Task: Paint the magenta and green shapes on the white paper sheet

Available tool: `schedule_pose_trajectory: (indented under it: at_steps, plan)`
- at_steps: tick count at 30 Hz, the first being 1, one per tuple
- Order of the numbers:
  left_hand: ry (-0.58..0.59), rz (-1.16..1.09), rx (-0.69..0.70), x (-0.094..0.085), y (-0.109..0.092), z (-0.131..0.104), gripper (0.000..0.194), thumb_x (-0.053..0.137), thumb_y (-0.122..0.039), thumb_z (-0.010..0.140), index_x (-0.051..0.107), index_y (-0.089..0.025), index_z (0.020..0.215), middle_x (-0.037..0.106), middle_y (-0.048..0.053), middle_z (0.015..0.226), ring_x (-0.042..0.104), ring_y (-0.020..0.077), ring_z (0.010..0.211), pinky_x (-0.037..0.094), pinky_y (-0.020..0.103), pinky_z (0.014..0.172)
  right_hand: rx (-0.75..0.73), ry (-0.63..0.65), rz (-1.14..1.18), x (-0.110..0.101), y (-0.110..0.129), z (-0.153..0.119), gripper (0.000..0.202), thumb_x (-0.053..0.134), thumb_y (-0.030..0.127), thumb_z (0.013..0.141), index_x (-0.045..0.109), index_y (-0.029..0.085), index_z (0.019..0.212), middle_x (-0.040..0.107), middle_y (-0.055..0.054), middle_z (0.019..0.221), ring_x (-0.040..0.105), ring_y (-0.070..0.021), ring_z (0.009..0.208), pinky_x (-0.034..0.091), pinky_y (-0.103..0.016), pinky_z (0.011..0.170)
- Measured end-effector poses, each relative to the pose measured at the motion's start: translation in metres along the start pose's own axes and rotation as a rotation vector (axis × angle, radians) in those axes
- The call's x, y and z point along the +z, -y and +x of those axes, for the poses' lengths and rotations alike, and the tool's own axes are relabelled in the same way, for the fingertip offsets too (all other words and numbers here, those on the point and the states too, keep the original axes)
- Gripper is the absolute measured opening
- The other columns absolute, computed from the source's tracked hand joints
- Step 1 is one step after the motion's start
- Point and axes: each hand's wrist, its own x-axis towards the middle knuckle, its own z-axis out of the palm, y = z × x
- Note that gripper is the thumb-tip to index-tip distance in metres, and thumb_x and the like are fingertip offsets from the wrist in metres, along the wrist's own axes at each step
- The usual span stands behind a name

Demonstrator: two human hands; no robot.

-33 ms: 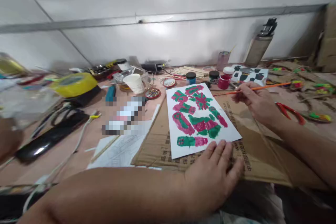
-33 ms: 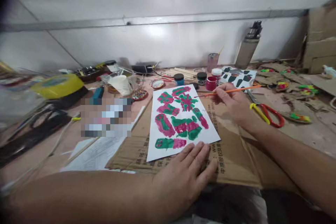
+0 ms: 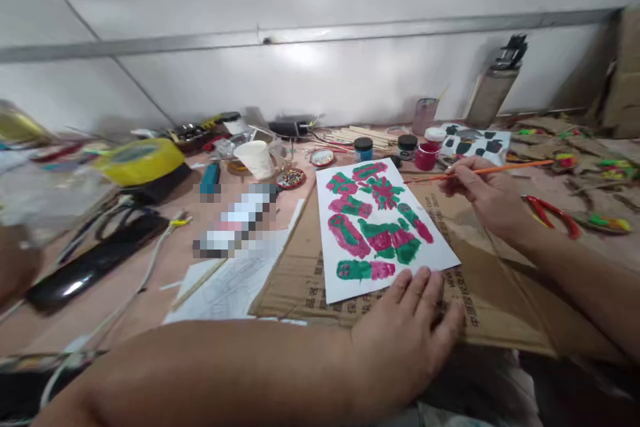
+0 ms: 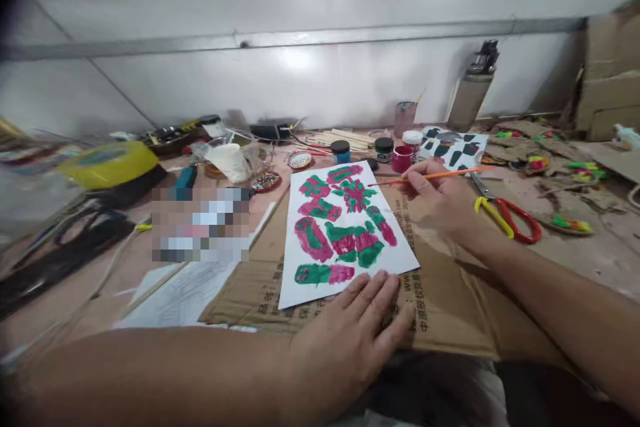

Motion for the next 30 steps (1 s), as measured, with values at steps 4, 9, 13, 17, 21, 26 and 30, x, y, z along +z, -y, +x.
schedule_pose_trajectory:
  at_steps: [4, 9, 13, 17, 21, 26, 30]
  plan:
    - [-0.018, -0.008, -0.003, 0.008, -0.004, -0.001, 0.052, 0.039, -0.031, 0.11, 0.054, -0.013, 0.157, 0.063, 0.021, 0.155, 0.062, 0.0324, 0.143, 0.047, 0.046, 0.114, -0.169, 0.11, -0.163, 0.01, 0.002, -0.005, 0.026, 0.072, 0.05, 0.093, 0.071, 0.025, 0.085, 0.07, 0.0, 0.082, 0.065, -0.0197, 0.076, 0.054, -0.033, 0.074]
    - [-0.077, -0.008, -0.017, 0.013, -0.006, -0.004, 0.052, 0.037, -0.03, 0.111, 0.055, -0.014, 0.156, 0.065, 0.019, 0.153, 0.064, 0.0314, 0.141, 0.045, 0.046, 0.114, -0.375, 0.309, -0.343, 0.019, -0.003, 0.006, 0.021, 0.061, 0.041, 0.106, 0.072, 0.025, 0.099, 0.073, -0.003, 0.099, 0.066, -0.0206, 0.09, 0.053, -0.033, 0.082]
    - [-0.076, -0.014, -0.004, 0.012, -0.005, -0.004, 0.052, 0.037, -0.032, 0.111, 0.055, -0.013, 0.157, 0.064, 0.02, 0.154, 0.063, 0.0318, 0.142, 0.043, 0.047, 0.115, -0.405, 0.331, -0.434, 0.023, -0.005, 0.018, 0.023, 0.058, 0.04, 0.109, 0.07, 0.022, 0.1, 0.073, -0.004, 0.097, 0.064, -0.0194, 0.088, 0.051, -0.031, 0.079]
    - [-0.073, -0.014, 0.015, 0.009, -0.002, -0.005, 0.052, 0.038, -0.032, 0.111, 0.056, -0.014, 0.156, 0.064, 0.02, 0.154, 0.063, 0.0326, 0.141, 0.042, 0.047, 0.115, -0.453, 0.23, -0.466, 0.018, -0.008, 0.021, 0.02, 0.06, 0.038, 0.108, 0.07, 0.022, 0.102, 0.075, -0.005, 0.1, 0.066, -0.0202, 0.092, 0.052, -0.032, 0.084]
    - [-0.093, 0.001, 0.016, 0.01, 0.0, -0.005, 0.051, 0.039, -0.031, 0.11, 0.057, -0.014, 0.155, 0.066, 0.019, 0.152, 0.064, 0.0315, 0.139, 0.042, 0.046, 0.114, -0.479, 0.114, -0.466, 0.012, -0.007, 0.018, 0.014, 0.062, 0.032, 0.105, 0.069, 0.022, 0.097, 0.075, -0.003, 0.095, 0.067, -0.0191, 0.088, 0.052, -0.032, 0.082]
    - [-0.067, 0.001, 0.023, 0.012, -0.001, -0.004, 0.052, 0.039, -0.032, 0.11, 0.056, -0.015, 0.156, 0.066, 0.019, 0.152, 0.063, 0.032, 0.14, 0.042, 0.046, 0.113, -0.473, 0.103, -0.474, 0.014, -0.006, 0.015, 0.015, 0.058, 0.031, 0.105, 0.068, 0.023, 0.097, 0.074, -0.002, 0.092, 0.066, -0.0195, 0.085, 0.051, -0.032, 0.081]
    - [-0.08, -0.016, 0.022, 0.015, -0.002, -0.005, 0.052, 0.039, -0.035, 0.11, 0.057, -0.014, 0.155, 0.066, 0.019, 0.152, 0.063, 0.0329, 0.141, 0.042, 0.047, 0.114, -0.398, 0.205, -0.449, 0.019, -0.014, 0.016, 0.02, 0.057, 0.037, 0.108, 0.07, 0.023, 0.101, 0.075, -0.004, 0.101, 0.065, -0.021, 0.092, 0.051, -0.033, 0.085]
